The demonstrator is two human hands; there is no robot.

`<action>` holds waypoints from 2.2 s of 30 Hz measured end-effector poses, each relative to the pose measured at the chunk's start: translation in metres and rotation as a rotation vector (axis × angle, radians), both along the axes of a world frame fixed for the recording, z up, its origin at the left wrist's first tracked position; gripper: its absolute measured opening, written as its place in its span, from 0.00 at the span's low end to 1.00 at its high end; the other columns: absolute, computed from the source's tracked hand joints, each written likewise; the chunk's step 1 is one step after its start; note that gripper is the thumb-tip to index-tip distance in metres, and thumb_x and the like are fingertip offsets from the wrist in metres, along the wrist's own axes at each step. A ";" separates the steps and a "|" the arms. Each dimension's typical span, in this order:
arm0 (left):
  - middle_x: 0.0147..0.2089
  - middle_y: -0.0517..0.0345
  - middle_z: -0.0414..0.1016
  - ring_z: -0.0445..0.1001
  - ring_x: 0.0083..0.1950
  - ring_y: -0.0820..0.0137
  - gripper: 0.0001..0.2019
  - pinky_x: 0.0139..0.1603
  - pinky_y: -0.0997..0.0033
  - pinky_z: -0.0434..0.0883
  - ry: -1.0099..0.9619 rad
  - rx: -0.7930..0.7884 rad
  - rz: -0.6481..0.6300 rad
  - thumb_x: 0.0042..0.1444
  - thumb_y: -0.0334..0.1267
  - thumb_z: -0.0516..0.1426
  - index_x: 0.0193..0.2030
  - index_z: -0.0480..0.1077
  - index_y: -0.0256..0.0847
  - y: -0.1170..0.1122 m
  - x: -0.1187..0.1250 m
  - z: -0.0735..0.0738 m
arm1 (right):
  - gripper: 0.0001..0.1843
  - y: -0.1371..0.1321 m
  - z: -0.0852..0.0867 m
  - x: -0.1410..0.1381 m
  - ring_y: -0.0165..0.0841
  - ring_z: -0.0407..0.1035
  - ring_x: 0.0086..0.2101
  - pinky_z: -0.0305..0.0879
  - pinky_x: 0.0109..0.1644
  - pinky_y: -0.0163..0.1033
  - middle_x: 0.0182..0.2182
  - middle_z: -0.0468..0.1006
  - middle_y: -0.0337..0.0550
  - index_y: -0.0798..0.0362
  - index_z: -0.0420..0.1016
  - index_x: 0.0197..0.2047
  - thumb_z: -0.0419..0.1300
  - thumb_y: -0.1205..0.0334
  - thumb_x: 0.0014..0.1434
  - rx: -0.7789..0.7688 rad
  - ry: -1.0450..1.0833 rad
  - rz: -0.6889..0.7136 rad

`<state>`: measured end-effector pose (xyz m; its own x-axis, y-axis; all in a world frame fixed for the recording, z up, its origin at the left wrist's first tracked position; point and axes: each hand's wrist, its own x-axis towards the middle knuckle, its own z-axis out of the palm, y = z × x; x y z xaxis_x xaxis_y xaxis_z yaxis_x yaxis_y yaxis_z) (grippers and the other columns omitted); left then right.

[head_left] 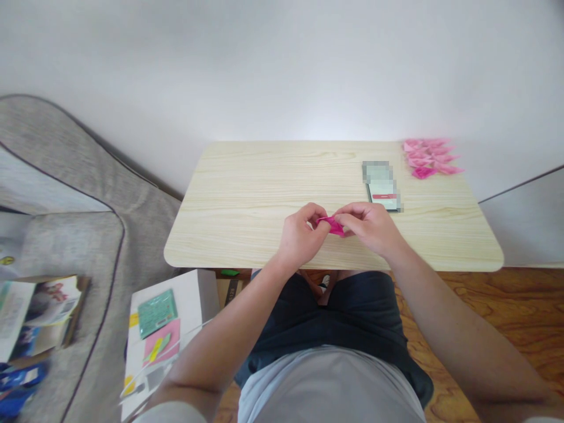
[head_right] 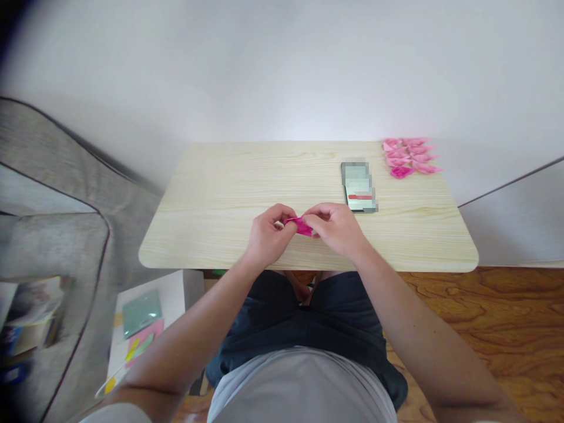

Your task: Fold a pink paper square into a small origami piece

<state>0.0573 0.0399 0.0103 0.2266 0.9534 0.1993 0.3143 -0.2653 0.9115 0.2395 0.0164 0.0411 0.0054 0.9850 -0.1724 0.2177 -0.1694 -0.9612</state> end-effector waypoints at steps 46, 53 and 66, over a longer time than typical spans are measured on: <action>0.29 0.56 0.79 0.72 0.29 0.68 0.12 0.31 0.68 0.59 0.545 0.095 -0.130 0.67 0.40 0.56 0.33 0.75 0.42 0.013 0.009 0.019 | 0.17 0.003 -0.008 -0.006 0.34 0.71 0.28 0.55 0.34 0.39 0.25 0.81 0.44 0.51 0.75 0.26 0.55 0.58 0.67 0.184 -0.713 0.060; 0.36 0.53 0.83 0.80 0.37 0.62 0.12 0.37 0.66 0.66 0.710 0.168 -0.229 0.69 0.37 0.52 0.39 0.76 0.42 0.015 0.008 0.024 | 0.16 0.003 -0.009 -0.001 0.34 0.72 0.29 0.56 0.34 0.40 0.27 0.82 0.43 0.50 0.77 0.27 0.56 0.57 0.64 0.124 -0.685 0.056; 0.41 0.57 0.86 0.83 0.42 0.65 0.07 0.43 0.68 0.74 0.493 0.041 -0.156 0.67 0.38 0.57 0.47 0.76 0.45 0.012 0.010 0.015 | 0.16 0.008 -0.011 0.002 0.34 0.73 0.23 0.63 0.32 0.39 0.23 0.82 0.43 0.52 0.80 0.26 0.57 0.58 0.62 -0.094 -0.439 -0.090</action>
